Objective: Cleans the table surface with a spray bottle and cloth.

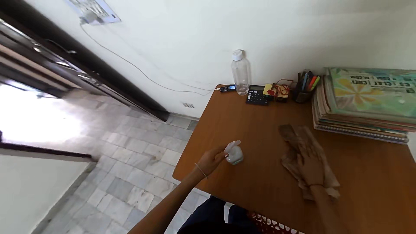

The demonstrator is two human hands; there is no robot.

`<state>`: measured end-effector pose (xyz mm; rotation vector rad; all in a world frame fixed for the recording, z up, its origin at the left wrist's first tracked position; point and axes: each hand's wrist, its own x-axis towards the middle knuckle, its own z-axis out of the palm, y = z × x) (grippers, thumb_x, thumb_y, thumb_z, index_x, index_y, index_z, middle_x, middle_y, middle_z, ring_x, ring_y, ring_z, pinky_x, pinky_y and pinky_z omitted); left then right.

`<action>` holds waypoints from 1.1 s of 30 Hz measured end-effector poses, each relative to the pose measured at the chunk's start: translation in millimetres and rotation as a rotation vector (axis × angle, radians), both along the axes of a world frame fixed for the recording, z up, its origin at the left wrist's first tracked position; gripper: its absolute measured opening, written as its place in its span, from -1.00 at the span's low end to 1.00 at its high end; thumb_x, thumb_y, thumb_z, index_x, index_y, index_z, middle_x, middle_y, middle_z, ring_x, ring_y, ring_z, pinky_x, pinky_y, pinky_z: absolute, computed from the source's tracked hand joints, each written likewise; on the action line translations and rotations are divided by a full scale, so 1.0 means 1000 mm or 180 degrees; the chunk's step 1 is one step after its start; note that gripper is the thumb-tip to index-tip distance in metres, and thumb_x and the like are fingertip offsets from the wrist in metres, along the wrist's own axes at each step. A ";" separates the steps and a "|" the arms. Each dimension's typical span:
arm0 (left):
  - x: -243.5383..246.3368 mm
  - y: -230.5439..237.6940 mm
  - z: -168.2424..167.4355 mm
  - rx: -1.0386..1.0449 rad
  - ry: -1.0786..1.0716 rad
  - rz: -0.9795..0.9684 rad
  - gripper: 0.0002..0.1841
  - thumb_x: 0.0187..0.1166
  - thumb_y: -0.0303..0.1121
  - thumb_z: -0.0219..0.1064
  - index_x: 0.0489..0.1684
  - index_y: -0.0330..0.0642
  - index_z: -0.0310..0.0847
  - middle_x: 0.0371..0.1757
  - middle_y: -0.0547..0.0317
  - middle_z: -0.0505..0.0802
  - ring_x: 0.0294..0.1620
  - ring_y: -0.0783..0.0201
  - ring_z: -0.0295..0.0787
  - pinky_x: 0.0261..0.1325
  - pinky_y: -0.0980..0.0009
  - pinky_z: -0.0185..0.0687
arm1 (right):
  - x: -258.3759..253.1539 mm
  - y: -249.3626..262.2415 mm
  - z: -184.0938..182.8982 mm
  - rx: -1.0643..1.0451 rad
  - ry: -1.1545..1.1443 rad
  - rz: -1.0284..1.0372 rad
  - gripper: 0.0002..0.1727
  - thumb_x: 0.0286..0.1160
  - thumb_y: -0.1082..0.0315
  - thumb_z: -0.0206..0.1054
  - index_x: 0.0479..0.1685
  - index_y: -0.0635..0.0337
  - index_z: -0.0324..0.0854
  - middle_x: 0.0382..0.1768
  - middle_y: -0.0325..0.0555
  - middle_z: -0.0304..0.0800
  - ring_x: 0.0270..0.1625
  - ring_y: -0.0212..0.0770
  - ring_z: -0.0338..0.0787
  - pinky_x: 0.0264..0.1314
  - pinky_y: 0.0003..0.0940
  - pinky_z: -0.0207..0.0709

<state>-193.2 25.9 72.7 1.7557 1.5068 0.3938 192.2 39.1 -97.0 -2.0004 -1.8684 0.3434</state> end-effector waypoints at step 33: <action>0.034 0.007 -0.058 -0.0247 -0.1931 0.1661 -0.51 0.88 -0.35 -0.24 0.10 -0.58 0.60 0.11 -0.12 0.80 0.16 0.35 0.68 0.34 0.38 0.54 | -0.129 -0.020 0.010 0.0212 0.0355 -0.0164 -0.51 0.65 0.43 0.03 0.51 0.33 0.60 0.58 0.40 0.50 0.66 0.45 0.43 0.76 0.31 0.12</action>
